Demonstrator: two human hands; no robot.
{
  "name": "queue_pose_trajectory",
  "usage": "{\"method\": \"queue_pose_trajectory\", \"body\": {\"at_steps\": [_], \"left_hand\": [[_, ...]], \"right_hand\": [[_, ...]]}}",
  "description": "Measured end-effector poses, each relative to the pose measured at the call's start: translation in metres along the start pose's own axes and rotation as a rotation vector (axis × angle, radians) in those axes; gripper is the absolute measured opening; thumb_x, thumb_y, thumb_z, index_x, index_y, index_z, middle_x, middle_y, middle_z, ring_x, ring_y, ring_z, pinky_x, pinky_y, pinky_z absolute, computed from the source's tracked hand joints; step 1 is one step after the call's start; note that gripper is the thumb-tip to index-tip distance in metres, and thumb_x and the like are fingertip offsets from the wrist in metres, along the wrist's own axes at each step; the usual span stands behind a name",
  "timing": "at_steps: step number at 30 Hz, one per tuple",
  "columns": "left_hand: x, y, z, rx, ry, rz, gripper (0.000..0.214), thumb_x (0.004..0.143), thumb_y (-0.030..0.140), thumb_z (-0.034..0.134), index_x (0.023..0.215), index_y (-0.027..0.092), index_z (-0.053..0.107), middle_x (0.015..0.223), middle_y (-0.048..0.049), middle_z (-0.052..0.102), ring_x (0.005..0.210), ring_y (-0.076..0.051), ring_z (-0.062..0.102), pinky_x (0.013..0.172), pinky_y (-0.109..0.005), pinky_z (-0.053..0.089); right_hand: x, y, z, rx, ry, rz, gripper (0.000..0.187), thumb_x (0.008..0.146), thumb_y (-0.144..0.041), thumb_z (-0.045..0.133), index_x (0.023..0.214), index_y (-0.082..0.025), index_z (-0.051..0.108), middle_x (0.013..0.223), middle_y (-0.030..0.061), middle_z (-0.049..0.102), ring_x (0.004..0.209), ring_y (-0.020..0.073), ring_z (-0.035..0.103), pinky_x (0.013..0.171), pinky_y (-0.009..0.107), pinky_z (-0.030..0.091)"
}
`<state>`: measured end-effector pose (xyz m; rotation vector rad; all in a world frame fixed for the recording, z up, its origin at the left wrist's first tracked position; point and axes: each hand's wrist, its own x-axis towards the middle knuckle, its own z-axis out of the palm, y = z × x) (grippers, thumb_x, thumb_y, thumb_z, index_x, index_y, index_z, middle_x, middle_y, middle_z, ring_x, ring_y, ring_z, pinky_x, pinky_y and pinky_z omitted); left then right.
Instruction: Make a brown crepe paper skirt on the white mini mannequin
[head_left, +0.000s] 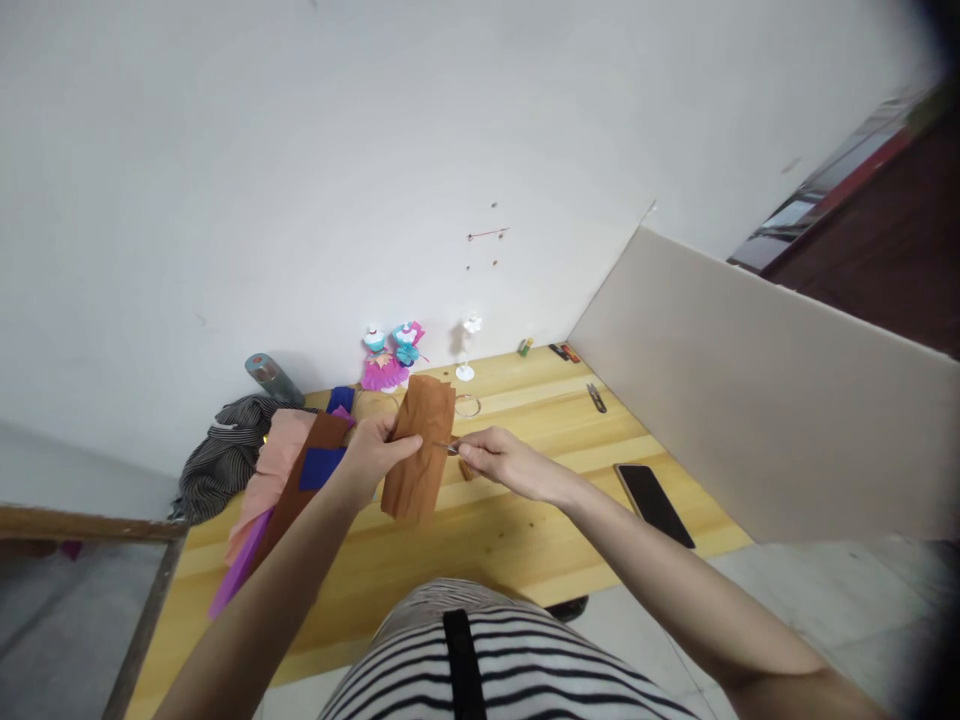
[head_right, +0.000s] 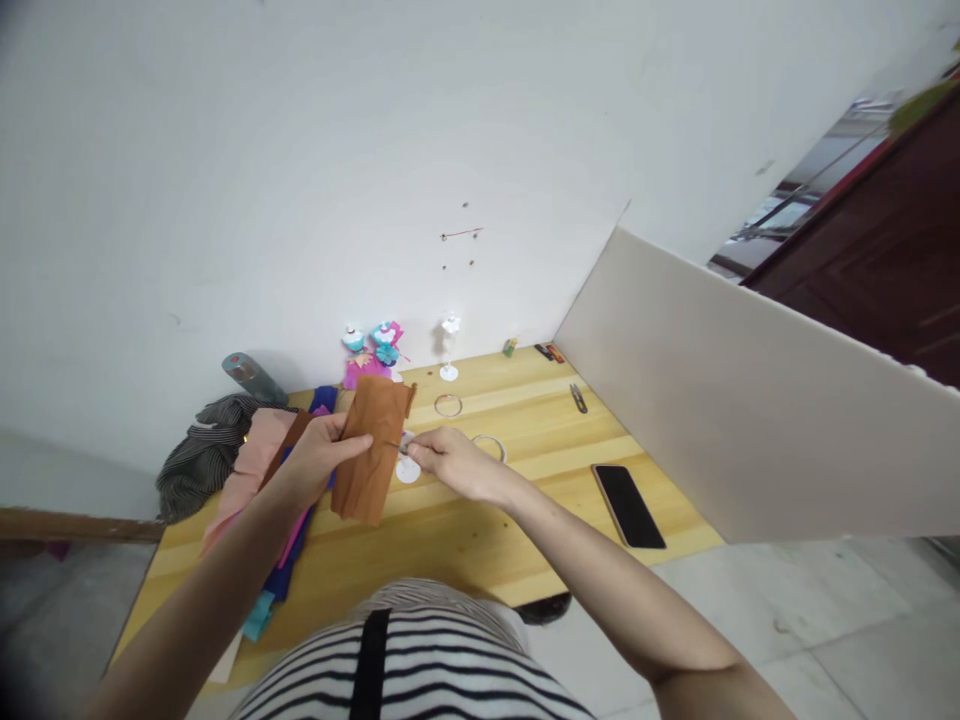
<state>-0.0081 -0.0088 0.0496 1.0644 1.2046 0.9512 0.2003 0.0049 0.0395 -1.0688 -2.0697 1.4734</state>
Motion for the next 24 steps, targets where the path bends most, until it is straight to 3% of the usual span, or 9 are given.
{"method": "queue_pose_trajectory", "body": {"at_steps": [8, 16, 24], "left_hand": [[0.0037, -0.0001, 0.0017, -0.093, -0.08, -0.03, 0.028, 0.058, 0.028, 0.078, 0.081, 0.011, 0.074, 0.077, -0.0069, 0.074, 0.068, -0.02, 0.065, 0.069, -0.031, 0.047], [0.0041, 0.0002, 0.0004, -0.104, -0.115, -0.045, 0.029, 0.061, 0.026, 0.077, 0.085, 0.011, 0.074, 0.084, -0.0081, 0.075, 0.072, -0.02, 0.066, 0.071, -0.03, 0.048], [0.002, 0.0009, 0.0014, -0.141, -0.156, -0.072, 0.033, 0.06, 0.029, 0.079, 0.087, 0.013, 0.07, 0.082, -0.0073, 0.074, 0.069, -0.021, 0.067, 0.066, -0.031, 0.05]], "right_hand": [[-0.0018, 0.0002, 0.0009, 0.124, -0.02, 0.051, 0.047, 0.085, -0.056, 0.043, 0.057, -0.019, 0.042, 0.046, -0.0072, 0.03, 0.042, 0.0065, 0.026, 0.043, 0.022, 0.02], [-0.0042, -0.0027, 0.0018, 0.241, -0.037, 0.182, 0.044, 0.079, -0.057, 0.051, 0.06, -0.018, 0.045, 0.047, -0.0068, 0.037, 0.039, 0.0058, 0.034, 0.038, 0.019, 0.024], [-0.0045, -0.0021, 0.0021, 0.244, -0.03, 0.141, 0.045, 0.08, -0.058, 0.051, 0.061, -0.017, 0.044, 0.05, -0.0066, 0.038, 0.039, 0.0045, 0.033, 0.038, 0.019, 0.024]]}}
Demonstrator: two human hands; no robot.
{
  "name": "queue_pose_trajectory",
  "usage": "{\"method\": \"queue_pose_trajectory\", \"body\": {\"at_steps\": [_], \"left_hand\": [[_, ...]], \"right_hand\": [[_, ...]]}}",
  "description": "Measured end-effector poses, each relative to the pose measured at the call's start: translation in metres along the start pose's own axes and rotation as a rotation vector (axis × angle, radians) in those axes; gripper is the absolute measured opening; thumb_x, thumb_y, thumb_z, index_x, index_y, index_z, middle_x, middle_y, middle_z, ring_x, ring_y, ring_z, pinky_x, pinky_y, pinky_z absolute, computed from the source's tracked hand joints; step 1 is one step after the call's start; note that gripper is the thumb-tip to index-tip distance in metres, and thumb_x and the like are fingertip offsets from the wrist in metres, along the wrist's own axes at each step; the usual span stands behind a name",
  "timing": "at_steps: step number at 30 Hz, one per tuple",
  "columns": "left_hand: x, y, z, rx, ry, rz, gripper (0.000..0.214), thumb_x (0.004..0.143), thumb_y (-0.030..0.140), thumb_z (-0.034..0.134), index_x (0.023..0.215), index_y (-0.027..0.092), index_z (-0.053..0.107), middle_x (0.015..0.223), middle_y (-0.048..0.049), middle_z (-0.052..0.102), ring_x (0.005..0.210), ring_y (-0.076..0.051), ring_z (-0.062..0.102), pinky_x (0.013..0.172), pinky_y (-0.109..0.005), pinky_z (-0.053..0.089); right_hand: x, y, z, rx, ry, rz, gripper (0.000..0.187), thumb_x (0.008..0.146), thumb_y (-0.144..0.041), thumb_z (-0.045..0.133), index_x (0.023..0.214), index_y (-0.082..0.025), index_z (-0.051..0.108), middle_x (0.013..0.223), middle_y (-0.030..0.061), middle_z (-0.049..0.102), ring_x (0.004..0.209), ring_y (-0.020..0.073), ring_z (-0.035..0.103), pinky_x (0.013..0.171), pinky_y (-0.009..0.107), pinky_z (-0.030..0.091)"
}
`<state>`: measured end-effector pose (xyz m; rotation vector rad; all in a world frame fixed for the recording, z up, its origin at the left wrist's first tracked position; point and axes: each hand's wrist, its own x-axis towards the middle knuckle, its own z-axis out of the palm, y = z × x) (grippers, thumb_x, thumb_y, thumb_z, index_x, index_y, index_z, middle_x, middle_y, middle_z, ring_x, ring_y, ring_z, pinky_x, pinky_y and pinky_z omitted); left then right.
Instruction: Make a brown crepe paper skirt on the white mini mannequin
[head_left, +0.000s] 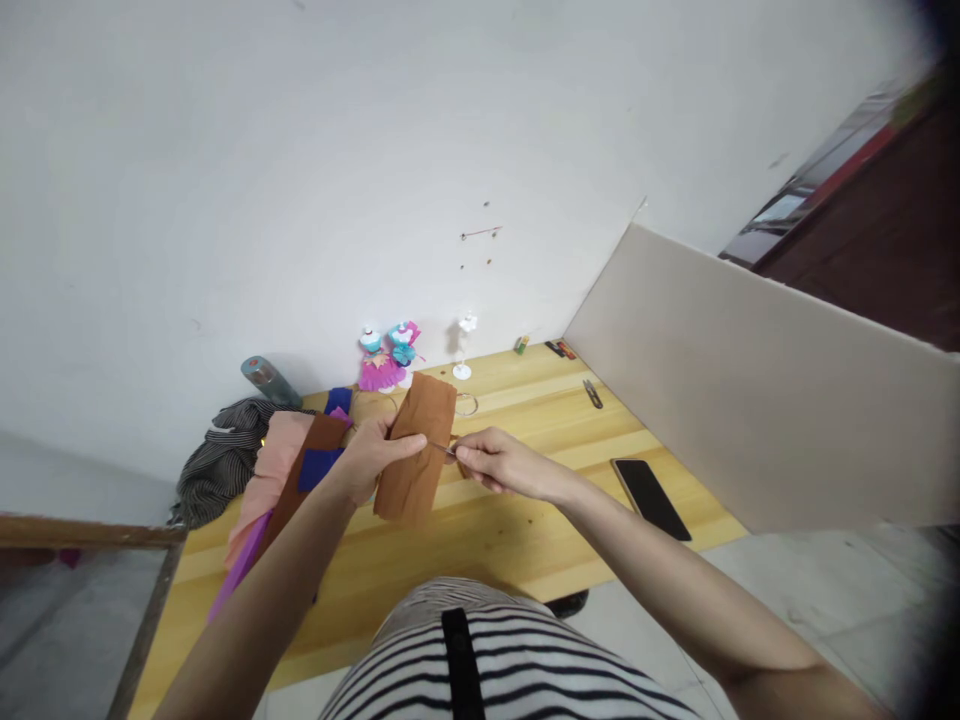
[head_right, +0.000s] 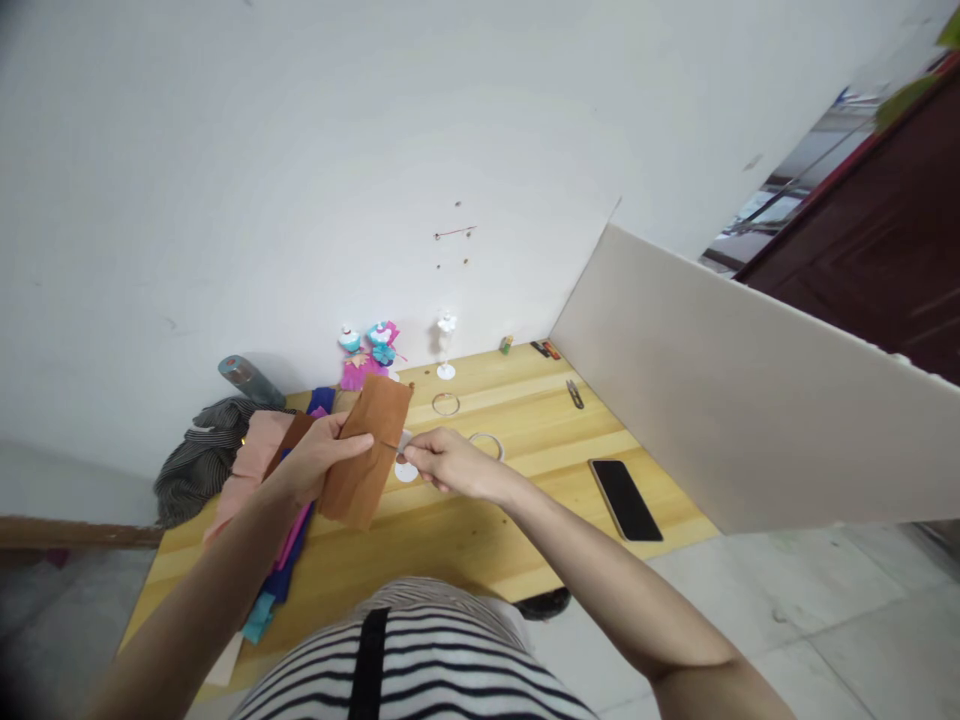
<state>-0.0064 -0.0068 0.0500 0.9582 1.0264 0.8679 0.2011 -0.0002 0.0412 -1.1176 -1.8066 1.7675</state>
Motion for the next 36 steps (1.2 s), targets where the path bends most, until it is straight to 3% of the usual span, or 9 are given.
{"method": "queue_pose_trajectory", "body": {"at_steps": [5, 9, 13, 28, 36], "left_hand": [[0.004, -0.003, -0.001, 0.029, 0.106, 0.011, 0.04, 0.052, 0.025, 0.083, 0.086, 0.012, 0.07, 0.079, -0.0076, 0.074, 0.068, -0.023, 0.067, 0.067, -0.034, 0.051], [0.007, -0.005, -0.004, -0.017, 0.168, 0.009, 0.039, 0.051, 0.024, 0.084, 0.085, 0.011, 0.071, 0.078, -0.007, 0.074, 0.067, -0.02, 0.066, 0.069, -0.033, 0.051], [0.011, -0.008, -0.006, 0.001, 0.139, 0.014, 0.037, 0.052, 0.024, 0.084, 0.084, 0.011, 0.071, 0.08, -0.007, 0.074, 0.07, -0.02, 0.067, 0.071, -0.032, 0.051], [0.008, -0.006, 0.001, 0.226, 0.21, 0.088, 0.032, 0.052, 0.025, 0.08, 0.081, 0.012, 0.073, 0.076, -0.005, 0.073, 0.069, -0.023, 0.065, 0.069, -0.033, 0.05], [0.01, -0.007, 0.004, 0.25, 0.167, 0.077, 0.035, 0.051, 0.022, 0.078, 0.084, 0.012, 0.071, 0.075, -0.0044, 0.072, 0.073, -0.024, 0.066, 0.071, -0.034, 0.05]], "right_hand": [[-0.002, 0.001, 0.0, -0.042, 0.005, -0.066, 0.047, 0.082, -0.057, 0.049, 0.059, -0.018, 0.041, 0.052, -0.006, 0.039, 0.042, 0.0051, 0.035, 0.043, 0.02, 0.027], [-0.002, 0.001, -0.001, -0.002, 0.008, -0.032, 0.045, 0.08, -0.059, 0.051, 0.064, -0.017, 0.046, 0.052, -0.0062, 0.039, 0.04, 0.0053, 0.034, 0.04, 0.02, 0.025], [-0.001, 0.001, 0.0, -0.015, 0.03, -0.041, 0.042, 0.081, -0.056, 0.05, 0.067, -0.017, 0.049, 0.053, -0.0058, 0.04, 0.04, 0.0057, 0.036, 0.039, 0.019, 0.026], [-0.005, 0.003, -0.003, -0.223, 0.092, -0.07, 0.037, 0.086, -0.043, 0.048, 0.06, -0.019, 0.039, 0.049, -0.006, 0.035, 0.045, 0.0074, 0.035, 0.046, 0.021, 0.025], [-0.003, 0.009, -0.002, -0.2, 0.055, -0.073, 0.038, 0.088, -0.044, 0.045, 0.061, -0.019, 0.039, 0.049, -0.0057, 0.037, 0.044, 0.0073, 0.038, 0.044, 0.02, 0.028]]}}
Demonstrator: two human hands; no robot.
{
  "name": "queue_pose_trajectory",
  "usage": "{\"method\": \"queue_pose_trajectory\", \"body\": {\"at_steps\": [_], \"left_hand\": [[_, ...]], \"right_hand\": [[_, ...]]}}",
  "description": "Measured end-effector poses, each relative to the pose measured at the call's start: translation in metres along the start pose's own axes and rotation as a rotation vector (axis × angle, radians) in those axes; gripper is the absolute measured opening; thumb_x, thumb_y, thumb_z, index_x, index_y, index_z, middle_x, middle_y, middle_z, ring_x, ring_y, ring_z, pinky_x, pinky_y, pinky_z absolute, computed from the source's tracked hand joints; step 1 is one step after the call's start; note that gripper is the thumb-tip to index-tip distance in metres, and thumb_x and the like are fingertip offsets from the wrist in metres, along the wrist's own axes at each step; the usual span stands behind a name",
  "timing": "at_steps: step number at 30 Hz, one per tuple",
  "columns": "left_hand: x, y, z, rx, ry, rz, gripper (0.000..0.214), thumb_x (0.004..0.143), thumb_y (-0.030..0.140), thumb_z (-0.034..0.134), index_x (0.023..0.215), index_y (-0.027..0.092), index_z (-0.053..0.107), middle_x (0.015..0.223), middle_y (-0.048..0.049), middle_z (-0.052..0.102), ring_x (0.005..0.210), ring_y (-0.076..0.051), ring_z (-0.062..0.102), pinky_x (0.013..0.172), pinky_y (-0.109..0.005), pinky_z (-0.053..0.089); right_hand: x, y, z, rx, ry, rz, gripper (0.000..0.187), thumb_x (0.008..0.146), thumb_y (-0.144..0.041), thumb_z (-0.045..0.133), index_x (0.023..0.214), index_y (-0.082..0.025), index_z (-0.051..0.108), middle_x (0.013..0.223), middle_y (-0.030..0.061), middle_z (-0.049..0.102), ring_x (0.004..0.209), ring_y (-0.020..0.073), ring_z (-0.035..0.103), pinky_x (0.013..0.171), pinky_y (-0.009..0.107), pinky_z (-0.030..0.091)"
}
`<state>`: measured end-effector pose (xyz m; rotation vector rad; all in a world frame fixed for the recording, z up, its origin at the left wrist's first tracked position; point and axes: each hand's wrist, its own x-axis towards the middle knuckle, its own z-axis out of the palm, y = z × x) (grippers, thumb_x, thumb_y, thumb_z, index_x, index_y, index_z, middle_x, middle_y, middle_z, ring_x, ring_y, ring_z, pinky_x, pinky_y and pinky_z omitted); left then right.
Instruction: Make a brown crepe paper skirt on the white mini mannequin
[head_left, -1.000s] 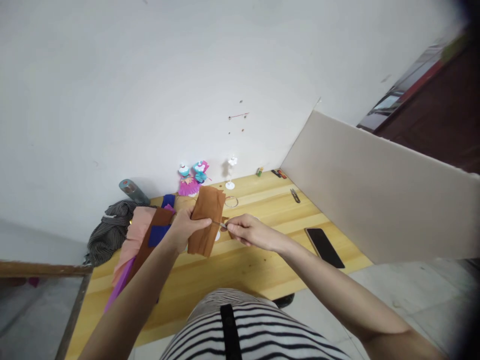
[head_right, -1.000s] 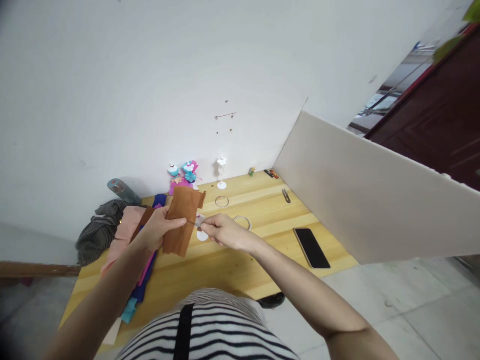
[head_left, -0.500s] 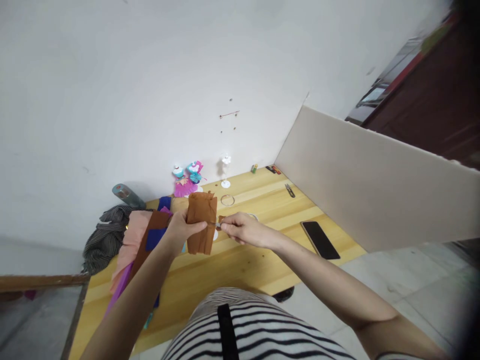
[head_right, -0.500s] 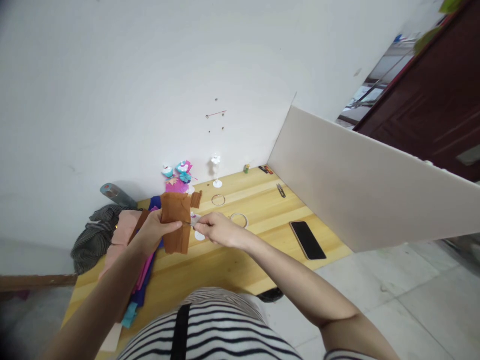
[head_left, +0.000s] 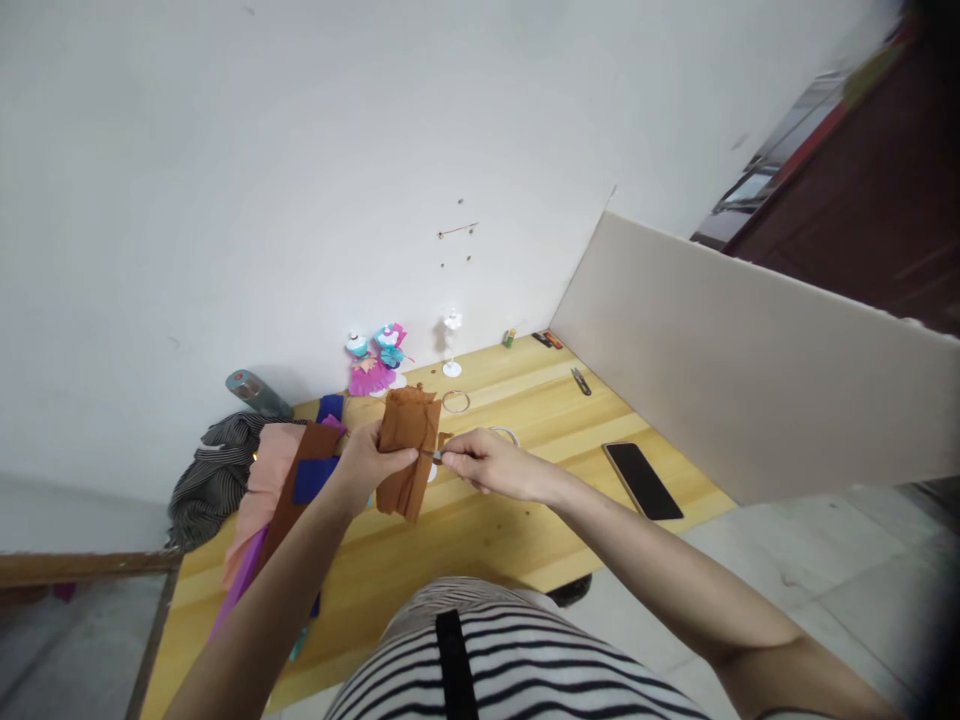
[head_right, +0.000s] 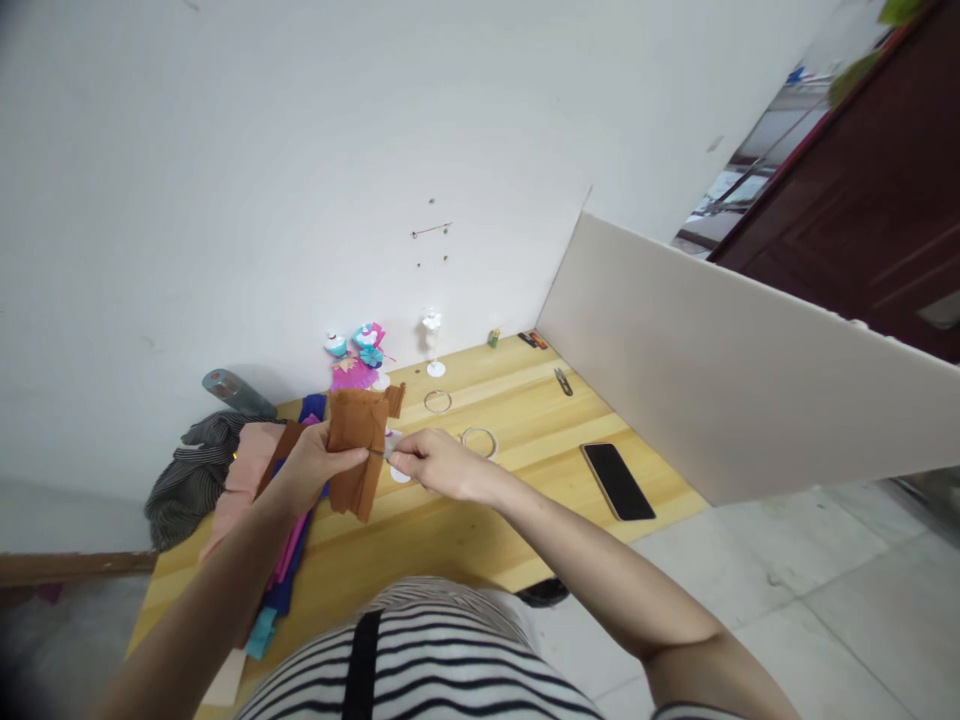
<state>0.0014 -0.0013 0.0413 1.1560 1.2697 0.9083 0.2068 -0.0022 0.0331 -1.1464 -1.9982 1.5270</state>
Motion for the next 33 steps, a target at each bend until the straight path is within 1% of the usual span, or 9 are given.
{"method": "queue_pose_trajectory", "body": {"at_steps": [3, 6, 8, 13, 19, 22, 25, 28, 33], "left_hand": [[-0.001, 0.003, 0.002, 0.042, 0.021, 0.006, 0.035, 0.052, 0.022, 0.077, 0.085, 0.011, 0.071, 0.074, -0.0048, 0.072, 0.073, -0.025, 0.066, 0.07, -0.034, 0.05], [-0.003, 0.007, 0.003, 0.11, 0.029, 0.019, 0.03, 0.052, 0.02, 0.075, 0.081, 0.011, 0.071, 0.073, -0.0047, 0.073, 0.071, -0.024, 0.066, 0.067, -0.032, 0.049], [-0.004, 0.009, 0.004, 0.151, 0.039, 0.021, 0.029, 0.052, 0.02, 0.074, 0.08, 0.011, 0.071, 0.074, -0.0045, 0.073, 0.07, -0.024, 0.066, 0.065, -0.031, 0.049], [-0.004, 0.009, 0.003, 0.172, 0.029, 0.004, 0.035, 0.055, 0.024, 0.071, 0.087, 0.009, 0.069, 0.08, -0.0062, 0.074, 0.074, -0.024, 0.067, 0.069, -0.032, 0.05], [-0.004, 0.011, 0.004, 0.251, 0.03, 0.026, 0.031, 0.056, 0.023, 0.068, 0.084, 0.009, 0.068, 0.076, -0.0056, 0.073, 0.071, -0.023, 0.066, 0.066, -0.03, 0.048], [-0.004, 0.011, 0.005, 0.282, 0.033, 0.044, 0.031, 0.056, 0.023, 0.068, 0.084, 0.009, 0.068, 0.076, -0.0052, 0.073, 0.071, -0.023, 0.066, 0.065, -0.029, 0.048], [-0.004, 0.01, 0.005, 0.294, 0.036, 0.058, 0.03, 0.057, 0.023, 0.067, 0.085, 0.01, 0.068, 0.077, -0.0043, 0.073, 0.071, -0.022, 0.066, 0.064, -0.028, 0.048], [-0.005, 0.011, 0.005, 0.286, 0.033, 0.067, 0.028, 0.057, 0.022, 0.067, 0.084, 0.011, 0.067, 0.077, -0.003, 0.073, 0.071, -0.022, 0.066, 0.064, -0.028, 0.048], [-0.006, 0.01, 0.004, 0.24, 0.008, 0.021, 0.03, 0.057, 0.022, 0.068, 0.085, 0.011, 0.067, 0.077, -0.0032, 0.072, 0.073, -0.022, 0.066, 0.065, -0.028, 0.049]], "right_hand": [[0.001, 0.001, 0.001, 0.048, -0.012, 0.034, 0.037, 0.087, -0.045, 0.046, 0.062, -0.019, 0.039, 0.05, -0.0056, 0.039, 0.042, 0.0066, 0.038, 0.043, 0.019, 0.029], [0.001, 0.0, 0.003, 0.105, -0.025, 0.065, 0.037, 0.085, -0.047, 0.048, 0.063, -0.018, 0.04, 0.051, -0.0056, 0.04, 0.041, 0.0061, 0.039, 0.04, 0.018, 0.029], [0.002, -0.001, 0.005, 0.133, -0.026, 0.063, 0.039, 0.084, -0.049, 0.05, 0.062, -0.018, 0.04, 0.05, -0.0061, 0.039, 0.04, 0.0057, 0.039, 0.039, 0.017, 0.028], [0.003, 0.001, 0.007, 0.17, -0.016, 0.052, 0.042, 0.082, -0.052, 0.051, 0.061, -0.017, 0.042, 0.051, -0.0059, 0.04, 0.038, 0.0045, 0.038, 0.038, 0.016, 0.028], [0.004, 0.005, 0.008, 0.179, 0.011, 0.051, 0.042, 0.082, -0.053, 0.051, 0.061, -0.018, 0.042, 0.049, -0.0059, 0.04, 0.038, 0.0047, 0.038, 0.037, 0.017, 0.027], [0.003, 0.003, 0.008, 0.201, 0.003, 0.064, 0.043, 0.081, -0.054, 0.052, 0.06, -0.018, 0.041, 0.049, -0.0063, 0.04, 0.037, 0.0044, 0.037, 0.037, 0.017, 0.027], [0.003, 0.002, 0.009, 0.208, -0.001, 0.069, 0.043, 0.081, -0.053, 0.053, 0.06, -0.018, 0.041, 0.05, -0.0061, 0.04, 0.037, 0.0042, 0.037, 0.036, 0.017, 0.026], [0.005, 0.003, 0.011, 0.215, 0.009, 0.044, 0.041, 0.082, -0.051, 0.052, 0.06, -0.017, 0.042, 0.05, -0.0058, 0.041, 0.037, 0.004, 0.037, 0.036, 0.017, 0.026], [0.007, 0.004, 0.013, 0.279, 0.015, 0.036, 0.036, 0.081, -0.048, 0.051, 0.064, -0.016, 0.049, 0.049, -0.007, 0.038, 0.037, 0.004, 0.032, 0.036, 0.018, 0.023]]}}
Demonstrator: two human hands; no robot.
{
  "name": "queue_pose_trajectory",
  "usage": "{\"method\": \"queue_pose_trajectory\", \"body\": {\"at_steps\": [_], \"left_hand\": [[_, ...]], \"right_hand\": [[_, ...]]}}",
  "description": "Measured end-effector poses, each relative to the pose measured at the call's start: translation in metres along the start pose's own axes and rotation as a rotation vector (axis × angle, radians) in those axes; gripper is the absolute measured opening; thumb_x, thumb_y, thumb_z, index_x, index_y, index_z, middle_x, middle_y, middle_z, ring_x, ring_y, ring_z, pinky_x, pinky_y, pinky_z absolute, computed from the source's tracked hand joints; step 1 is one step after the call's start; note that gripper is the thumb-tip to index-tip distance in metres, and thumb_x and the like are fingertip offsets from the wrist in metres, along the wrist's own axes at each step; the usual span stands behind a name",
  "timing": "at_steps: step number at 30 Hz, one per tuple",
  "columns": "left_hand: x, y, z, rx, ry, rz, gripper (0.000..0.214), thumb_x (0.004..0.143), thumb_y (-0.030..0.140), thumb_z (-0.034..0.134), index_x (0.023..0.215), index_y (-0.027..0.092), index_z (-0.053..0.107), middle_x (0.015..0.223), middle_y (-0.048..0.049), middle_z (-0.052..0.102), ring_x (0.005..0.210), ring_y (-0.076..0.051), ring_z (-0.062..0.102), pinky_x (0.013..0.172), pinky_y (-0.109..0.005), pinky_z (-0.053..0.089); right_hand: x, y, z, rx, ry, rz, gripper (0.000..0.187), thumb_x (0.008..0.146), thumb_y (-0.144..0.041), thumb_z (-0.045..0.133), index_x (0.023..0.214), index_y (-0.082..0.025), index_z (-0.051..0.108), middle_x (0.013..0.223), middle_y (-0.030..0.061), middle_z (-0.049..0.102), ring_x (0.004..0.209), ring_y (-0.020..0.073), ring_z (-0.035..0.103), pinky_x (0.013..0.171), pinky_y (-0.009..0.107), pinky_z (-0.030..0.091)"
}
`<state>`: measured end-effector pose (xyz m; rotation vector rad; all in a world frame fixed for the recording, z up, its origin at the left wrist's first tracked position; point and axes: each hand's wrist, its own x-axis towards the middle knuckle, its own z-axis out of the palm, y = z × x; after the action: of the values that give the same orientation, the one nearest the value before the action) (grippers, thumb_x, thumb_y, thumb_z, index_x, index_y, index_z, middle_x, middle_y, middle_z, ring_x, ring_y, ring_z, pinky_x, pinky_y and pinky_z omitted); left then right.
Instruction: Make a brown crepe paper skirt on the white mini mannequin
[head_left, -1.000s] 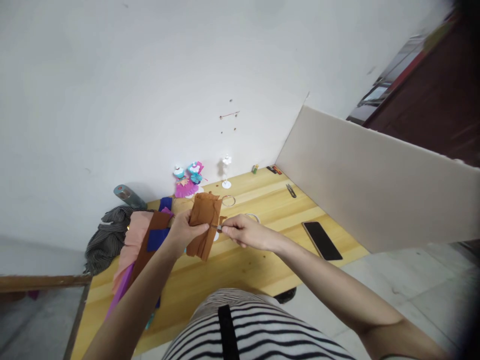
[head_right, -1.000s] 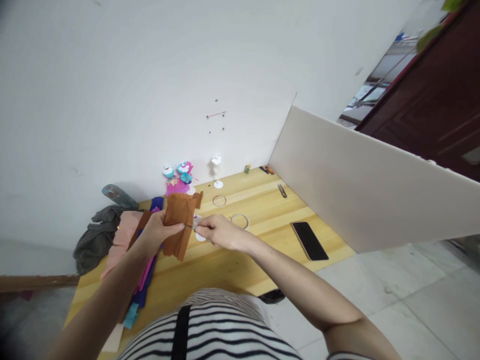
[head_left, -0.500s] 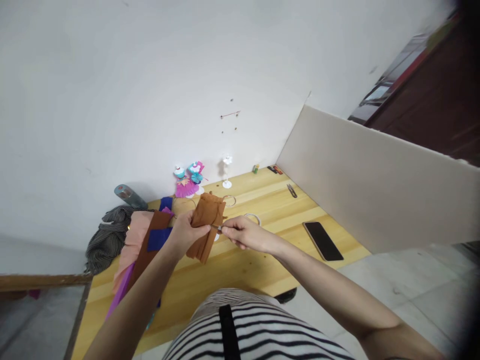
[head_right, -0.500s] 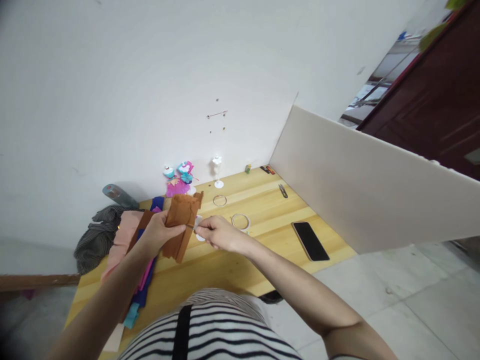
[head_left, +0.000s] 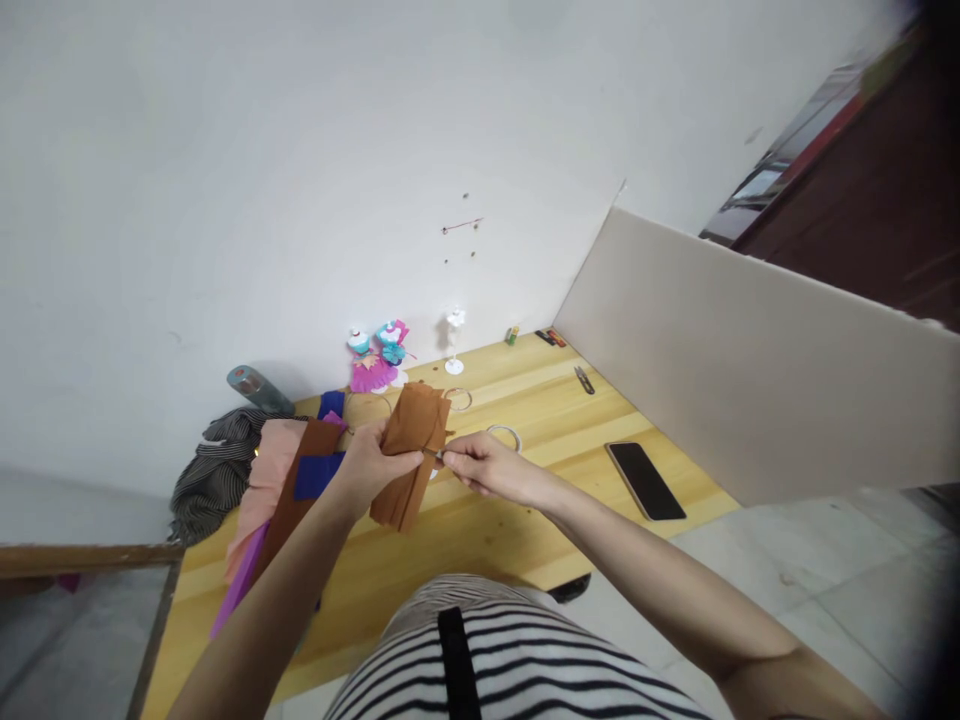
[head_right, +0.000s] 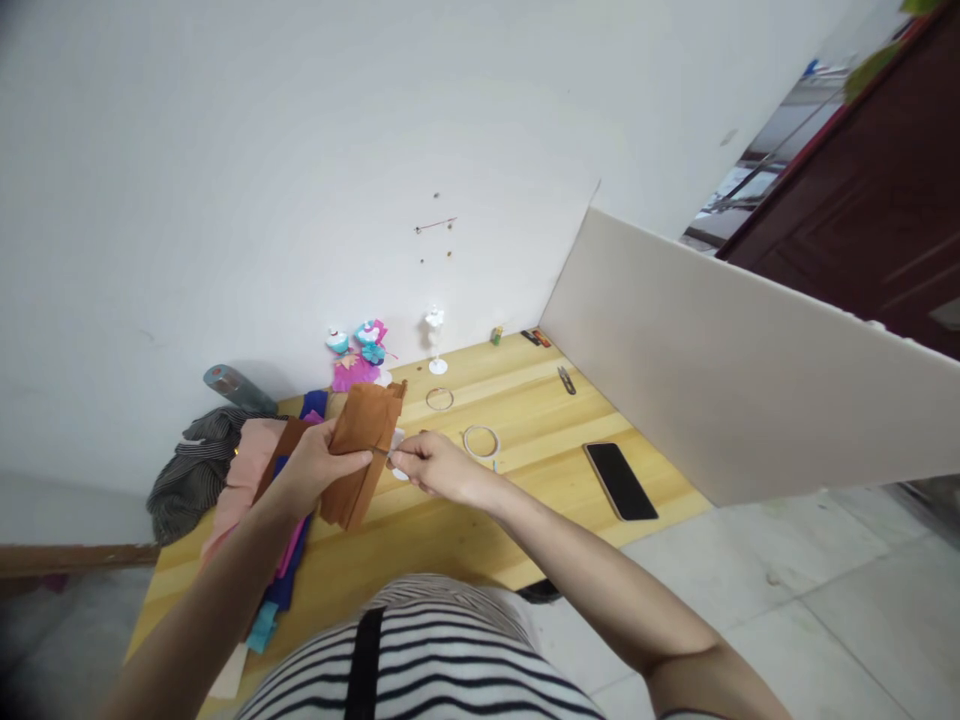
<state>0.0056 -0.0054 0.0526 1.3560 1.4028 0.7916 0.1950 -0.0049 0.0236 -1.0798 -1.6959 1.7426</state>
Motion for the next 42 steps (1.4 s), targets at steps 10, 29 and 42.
{"method": "queue_pose_trajectory", "body": {"at_steps": [10, 29, 42], "left_hand": [[0.0038, 0.0008, 0.003, 0.041, 0.056, 0.007, 0.032, 0.055, 0.021, 0.07, 0.085, 0.011, 0.066, 0.081, -0.0053, 0.073, 0.078, -0.025, 0.066, 0.07, -0.032, 0.049], [0.0048, -0.002, 0.0017, -0.054, 0.042, -0.021, 0.036, 0.053, 0.022, 0.075, 0.086, 0.011, 0.068, 0.084, -0.0063, 0.074, 0.078, -0.025, 0.068, 0.071, -0.033, 0.052], [0.0033, -0.0064, -0.0002, -0.12, 0.017, -0.052, 0.041, 0.053, 0.025, 0.079, 0.09, 0.011, 0.069, 0.088, -0.0079, 0.075, 0.08, -0.025, 0.068, 0.07, -0.032, 0.052]], "right_hand": [[-0.0014, -0.0013, 0.001, 0.035, 0.013, 0.036, 0.036, 0.078, -0.048, 0.054, 0.062, -0.016, 0.048, 0.049, -0.007, 0.039, 0.036, 0.0037, 0.031, 0.036, 0.018, 0.022], [-0.0022, 0.0042, 0.002, 0.174, 0.004, 0.099, 0.041, 0.075, -0.053, 0.06, 0.077, -0.012, 0.059, 0.05, -0.0076, 0.042, 0.034, 0.0027, 0.03, 0.034, 0.018, 0.019], [-0.0016, 0.0059, 0.0057, 0.219, 0.006, 0.103, 0.04, 0.074, -0.052, 0.061, 0.077, -0.013, 0.059, 0.049, -0.0083, 0.042, 0.034, 0.0026, 0.029, 0.034, 0.018, 0.017]]}}
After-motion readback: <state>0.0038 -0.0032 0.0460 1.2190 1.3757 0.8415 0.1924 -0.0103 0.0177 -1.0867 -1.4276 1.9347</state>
